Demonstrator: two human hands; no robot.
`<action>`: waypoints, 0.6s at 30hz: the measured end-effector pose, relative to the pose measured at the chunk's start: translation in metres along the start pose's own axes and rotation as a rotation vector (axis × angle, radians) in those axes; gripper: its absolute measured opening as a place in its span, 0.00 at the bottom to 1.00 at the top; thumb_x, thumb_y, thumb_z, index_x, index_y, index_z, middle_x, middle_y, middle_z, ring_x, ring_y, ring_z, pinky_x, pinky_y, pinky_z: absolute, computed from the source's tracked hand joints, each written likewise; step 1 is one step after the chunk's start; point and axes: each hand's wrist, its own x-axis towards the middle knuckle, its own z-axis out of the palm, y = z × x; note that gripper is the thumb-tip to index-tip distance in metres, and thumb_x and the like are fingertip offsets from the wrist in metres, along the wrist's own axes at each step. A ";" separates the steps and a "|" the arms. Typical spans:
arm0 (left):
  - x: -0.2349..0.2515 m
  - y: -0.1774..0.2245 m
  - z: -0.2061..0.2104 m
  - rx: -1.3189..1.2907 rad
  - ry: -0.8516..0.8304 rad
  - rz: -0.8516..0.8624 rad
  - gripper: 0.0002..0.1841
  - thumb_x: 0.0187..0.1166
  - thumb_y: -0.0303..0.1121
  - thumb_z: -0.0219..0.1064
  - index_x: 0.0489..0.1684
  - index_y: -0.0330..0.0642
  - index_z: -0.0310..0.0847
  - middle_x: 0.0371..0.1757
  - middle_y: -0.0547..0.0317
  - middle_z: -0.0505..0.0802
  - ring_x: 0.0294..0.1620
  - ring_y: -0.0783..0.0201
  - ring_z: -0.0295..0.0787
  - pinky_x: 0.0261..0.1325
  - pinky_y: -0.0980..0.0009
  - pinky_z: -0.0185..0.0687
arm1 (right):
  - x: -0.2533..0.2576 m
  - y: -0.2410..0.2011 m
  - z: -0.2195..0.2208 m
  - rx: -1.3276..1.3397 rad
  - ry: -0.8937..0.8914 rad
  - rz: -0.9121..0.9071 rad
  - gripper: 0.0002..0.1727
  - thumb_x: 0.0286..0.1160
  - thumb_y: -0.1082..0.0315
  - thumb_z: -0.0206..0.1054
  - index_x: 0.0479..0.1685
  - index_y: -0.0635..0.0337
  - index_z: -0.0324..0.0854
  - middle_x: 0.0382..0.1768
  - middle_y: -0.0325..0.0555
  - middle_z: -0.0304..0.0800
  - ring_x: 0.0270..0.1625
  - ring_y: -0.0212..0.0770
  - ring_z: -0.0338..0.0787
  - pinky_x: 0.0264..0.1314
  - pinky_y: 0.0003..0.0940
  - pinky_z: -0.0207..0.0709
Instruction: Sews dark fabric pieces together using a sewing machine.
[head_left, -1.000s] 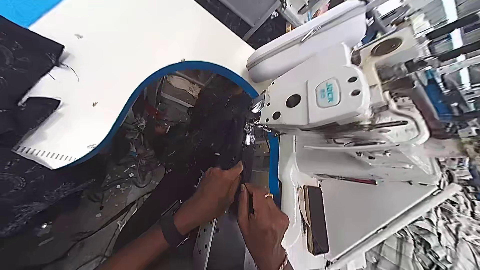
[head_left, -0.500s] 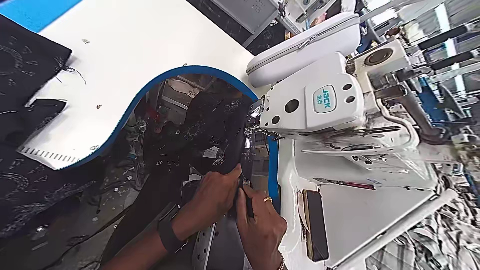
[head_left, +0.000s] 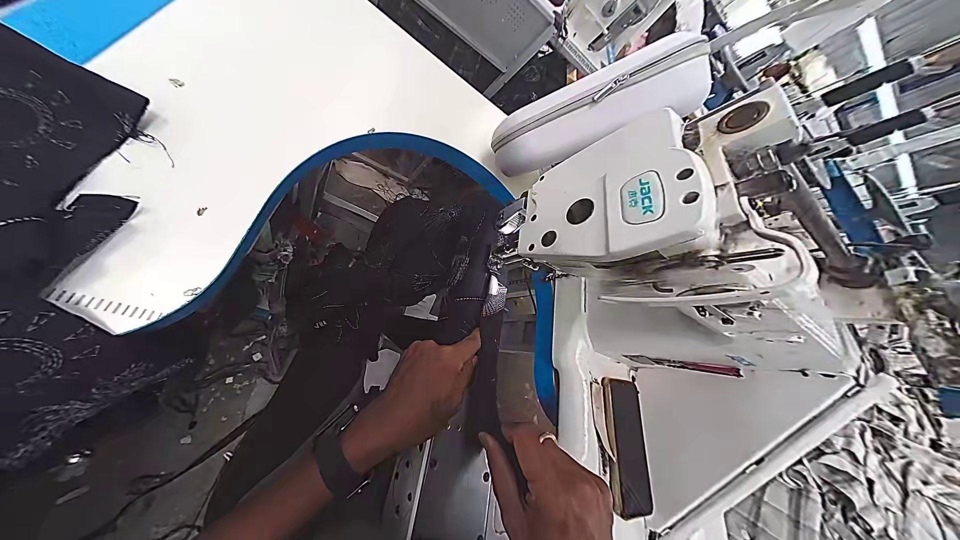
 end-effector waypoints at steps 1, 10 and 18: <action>0.000 -0.001 0.000 -0.007 0.003 0.002 0.21 0.90 0.31 0.50 0.75 0.33 0.80 0.25 0.43 0.89 0.27 0.45 0.87 0.38 0.49 0.79 | 0.001 0.000 0.002 0.033 0.044 -0.002 0.10 0.67 0.65 0.71 0.30 0.63 0.91 0.21 0.46 0.90 0.23 0.41 0.90 0.23 0.30 0.77; -0.011 -0.004 0.008 -0.009 0.106 0.065 0.18 0.82 0.26 0.53 0.58 0.31 0.88 0.18 0.49 0.83 0.19 0.50 0.81 0.28 0.53 0.74 | 0.008 0.000 0.021 0.188 0.195 0.014 0.11 0.69 0.66 0.68 0.35 0.64 0.94 0.24 0.47 0.90 0.27 0.34 0.88 0.33 0.20 0.78; -0.005 -0.008 0.014 -0.017 0.182 0.116 0.16 0.83 0.27 0.54 0.49 0.33 0.90 0.18 0.52 0.85 0.19 0.55 0.82 0.26 0.59 0.75 | 0.015 0.004 0.041 0.016 0.389 -0.086 0.12 0.68 0.66 0.63 0.32 0.59 0.94 0.18 0.43 0.82 0.22 0.35 0.80 0.25 0.22 0.69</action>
